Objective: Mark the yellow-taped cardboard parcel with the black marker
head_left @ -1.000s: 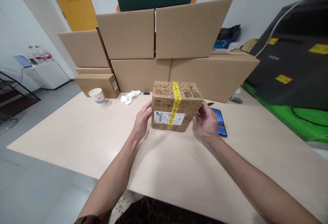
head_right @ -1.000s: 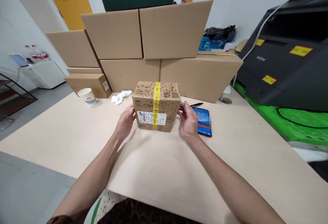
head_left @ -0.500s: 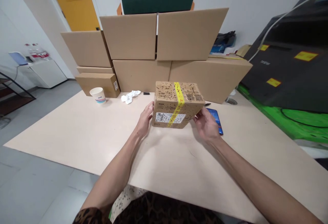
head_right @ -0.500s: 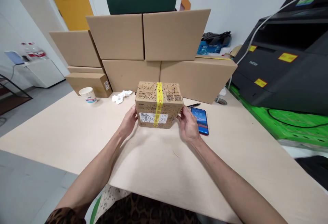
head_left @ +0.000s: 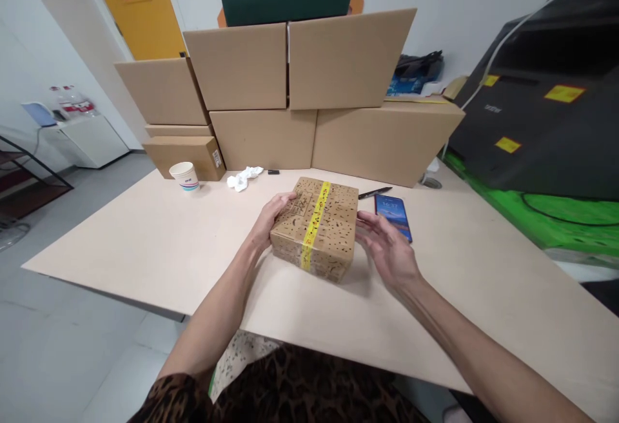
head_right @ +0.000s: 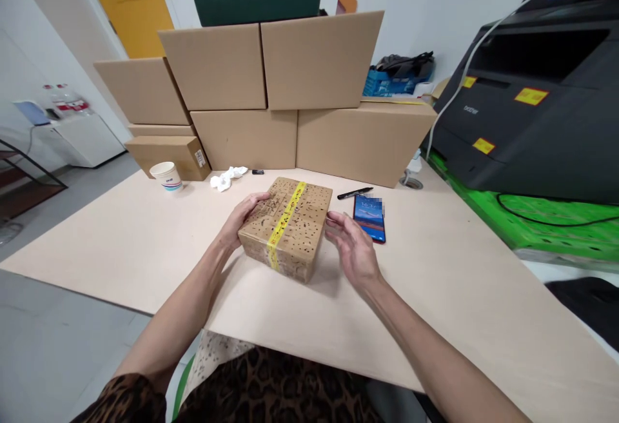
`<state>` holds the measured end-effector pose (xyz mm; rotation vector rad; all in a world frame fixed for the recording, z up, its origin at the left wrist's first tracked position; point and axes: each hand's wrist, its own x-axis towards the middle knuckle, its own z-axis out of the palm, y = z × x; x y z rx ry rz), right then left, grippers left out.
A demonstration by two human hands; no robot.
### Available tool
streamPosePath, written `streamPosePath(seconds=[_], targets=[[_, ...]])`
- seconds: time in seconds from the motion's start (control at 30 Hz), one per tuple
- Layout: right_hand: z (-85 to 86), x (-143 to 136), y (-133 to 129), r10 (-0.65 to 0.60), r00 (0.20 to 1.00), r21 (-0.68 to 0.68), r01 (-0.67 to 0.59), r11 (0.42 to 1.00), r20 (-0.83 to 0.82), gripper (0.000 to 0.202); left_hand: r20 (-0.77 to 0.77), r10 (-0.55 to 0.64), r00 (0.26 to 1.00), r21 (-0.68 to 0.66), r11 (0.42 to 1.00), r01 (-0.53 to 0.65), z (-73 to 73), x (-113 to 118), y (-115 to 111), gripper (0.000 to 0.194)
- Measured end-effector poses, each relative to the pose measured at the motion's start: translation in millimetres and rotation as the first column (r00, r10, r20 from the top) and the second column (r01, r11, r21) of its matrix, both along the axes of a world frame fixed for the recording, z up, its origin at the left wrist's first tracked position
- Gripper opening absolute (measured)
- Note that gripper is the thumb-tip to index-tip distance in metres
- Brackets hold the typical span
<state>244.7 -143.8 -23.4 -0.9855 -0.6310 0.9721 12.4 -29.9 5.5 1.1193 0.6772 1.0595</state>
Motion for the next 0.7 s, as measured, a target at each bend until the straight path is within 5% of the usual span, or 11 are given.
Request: streamPosePath(seconds=[0.13,0.2,0.33,0.47,0.7], targets=[[-1.7,0,-2,0.066,0.998,-0.080,-0.063,0.995,0.025,0.037,-0.111,0.029,0.993,-0.145,0.988,-0.045,0.0,-2,0,0.067],[-0.8,-2,-2,0.136,0.991,-0.102,-0.133,0.986,0.020,0.040,-0.141,-0.046,0.989,-0.179,0.984,0.021,0.7,-4,1,0.065],[5.8,-5,-1,0.206,0.978,-0.035,-0.208,0.978,-0.042,0.042,-0.051,-0.216,0.975,-0.013,0.976,0.216,3.9,-8,0,0.061],[15.0,-6,5,0.156,0.980,0.112,-0.142,0.984,-0.127,0.041,0.046,-0.198,0.979,0.203,0.962,0.185,8.3,-11,-3,0.059],[16.4,-9,6,0.155,0.982,0.210,-0.129,0.969,-0.111,0.040,0.071,-0.147,0.987,0.109,0.984,0.139,10.9,-8,-14,0.070]])
